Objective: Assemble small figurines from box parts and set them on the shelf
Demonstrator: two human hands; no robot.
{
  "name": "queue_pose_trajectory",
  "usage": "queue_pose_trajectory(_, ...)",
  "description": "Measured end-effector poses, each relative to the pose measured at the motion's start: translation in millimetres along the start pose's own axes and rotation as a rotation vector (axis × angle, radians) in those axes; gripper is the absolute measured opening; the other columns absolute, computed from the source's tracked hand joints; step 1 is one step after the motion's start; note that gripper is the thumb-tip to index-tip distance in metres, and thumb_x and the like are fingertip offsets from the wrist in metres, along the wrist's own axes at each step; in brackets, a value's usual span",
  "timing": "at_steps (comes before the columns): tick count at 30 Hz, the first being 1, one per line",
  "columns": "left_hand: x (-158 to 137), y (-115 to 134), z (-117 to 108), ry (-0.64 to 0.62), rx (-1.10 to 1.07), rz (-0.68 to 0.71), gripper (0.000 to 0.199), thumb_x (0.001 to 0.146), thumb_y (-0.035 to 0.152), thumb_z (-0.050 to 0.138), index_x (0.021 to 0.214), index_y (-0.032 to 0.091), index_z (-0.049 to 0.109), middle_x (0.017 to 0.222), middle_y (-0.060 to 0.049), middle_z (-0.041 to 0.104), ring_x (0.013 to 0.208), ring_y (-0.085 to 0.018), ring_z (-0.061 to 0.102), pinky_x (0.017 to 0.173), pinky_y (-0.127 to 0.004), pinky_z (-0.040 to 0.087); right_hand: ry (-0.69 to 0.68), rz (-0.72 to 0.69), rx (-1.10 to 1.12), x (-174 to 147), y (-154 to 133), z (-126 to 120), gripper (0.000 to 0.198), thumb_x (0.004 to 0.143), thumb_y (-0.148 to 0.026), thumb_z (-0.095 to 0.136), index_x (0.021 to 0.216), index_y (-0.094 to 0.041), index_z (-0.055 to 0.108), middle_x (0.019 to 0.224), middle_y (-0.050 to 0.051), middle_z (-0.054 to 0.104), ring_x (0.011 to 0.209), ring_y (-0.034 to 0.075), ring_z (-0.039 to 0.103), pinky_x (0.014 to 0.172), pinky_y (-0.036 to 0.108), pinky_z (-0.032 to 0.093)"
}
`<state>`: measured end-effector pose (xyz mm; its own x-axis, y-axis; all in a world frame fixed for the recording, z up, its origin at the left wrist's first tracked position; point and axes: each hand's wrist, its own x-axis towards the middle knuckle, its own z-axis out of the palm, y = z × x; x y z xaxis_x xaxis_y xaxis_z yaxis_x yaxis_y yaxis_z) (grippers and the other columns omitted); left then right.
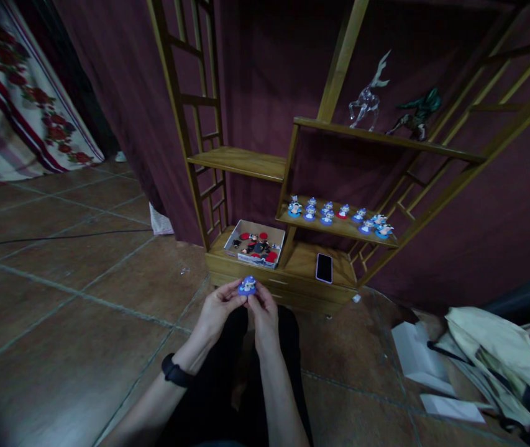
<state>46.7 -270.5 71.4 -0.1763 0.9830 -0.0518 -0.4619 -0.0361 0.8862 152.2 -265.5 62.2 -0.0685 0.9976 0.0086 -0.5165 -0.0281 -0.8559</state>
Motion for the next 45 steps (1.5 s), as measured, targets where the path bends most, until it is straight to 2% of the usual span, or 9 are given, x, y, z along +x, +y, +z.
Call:
queue_pose_trajectory(7, -0.5, 4.7, -1.6, -0.092, -0.175, -0.141, 0.043, 0.061, 0.012, 0.073, 0.103, 0.014, 0.065, 0.101, -0.010, 0.067, 0.083, -0.015, 0.063, 0.081, -0.027, 0.046, 0.036, -0.008, -0.030, -1.1, -1.6, -0.1, 0.037, 0.072, -0.032, 0.064, 0.108, -0.023, 0.059, 0.113, 0.006, 0.062, 0.100, 0.020, 0.058, 0.086, 0.036, 0.045)
queue_pose_trajectory(13, 3.0, 5.6, -4.5, -0.173, -0.294, -0.227, 0.029, 0.067, 0.010, 0.068, 0.096, 0.013, 0.067, 0.093, -0.008, 0.069, 0.083, -0.012, 0.063, 0.084, -0.023, 0.046, 0.035, -0.045, -0.081, 0.3, -3.2, -0.9, 0.038, 0.071, -0.034, 0.065, 0.107, -0.023, 0.060, 0.107, 0.005, 0.064, 0.094, 0.019, 0.059, 0.082, 0.034, 0.047)
queue_pose_trajectory(25, 1.9, 5.3, -3.5, -0.055, -0.487, -0.353, 0.014, 0.070, -0.002, 0.060, 0.078, 0.006, 0.067, 0.082, -0.010, 0.070, 0.076, -0.012, 0.065, 0.080, -0.020, 0.051, 0.013, -0.154, -0.235, 2.3, -8.0, -2.8, 0.030, 0.073, -0.035, 0.061, 0.100, -0.022, 0.061, 0.093, 0.003, 0.063, 0.079, 0.014, 0.058, 0.070, 0.028, 0.048)
queue_pose_trajectory(34, 4.3, 4.0, -4.4, 0.014, -0.581, -0.485, 0.012, 0.080, 0.006, 0.052, 0.085, 0.003, 0.063, 0.081, -0.014, 0.068, 0.073, -0.014, 0.066, 0.070, -0.021, 0.055, 0.038, -0.134, -0.283, 1.0, -12.1, -2.7, 0.025, 0.076, -0.033, 0.057, 0.096, -0.020, 0.063, 0.089, 0.003, 0.065, 0.072, 0.013, 0.058, 0.067, 0.027, 0.047)
queue_pose_trajectory(42, 5.5, 2.1, -4.8, 0.009, -0.599, -0.515, 0.013, 0.081, 0.011, 0.054, 0.086, 0.002, 0.063, 0.082, -0.014, 0.068, 0.073, -0.013, 0.066, 0.069, -0.020, 0.055, 0.056, -0.093, -0.283, 1.8, -11.9, -4.7, 0.024, 0.074, -0.030, 0.059, 0.095, -0.020, 0.064, 0.086, 0.002, 0.065, 0.068, 0.012, 0.057, 0.065, 0.026, 0.047)
queue_pose_trajectory(45, 4.0, 2.1, -4.0, -0.005, -0.526, -0.457, 0.011, 0.077, 0.009, 0.058, 0.085, 0.004, 0.064, 0.082, -0.013, 0.068, 0.072, -0.012, 0.065, 0.071, -0.019, 0.054, 0.044, -0.092, -0.272, 1.9, -10.3, -6.7, 0.025, 0.074, -0.032, 0.059, 0.096, -0.020, 0.064, 0.089, 0.003, 0.066, 0.071, 0.012, 0.058, 0.066, 0.025, 0.047)
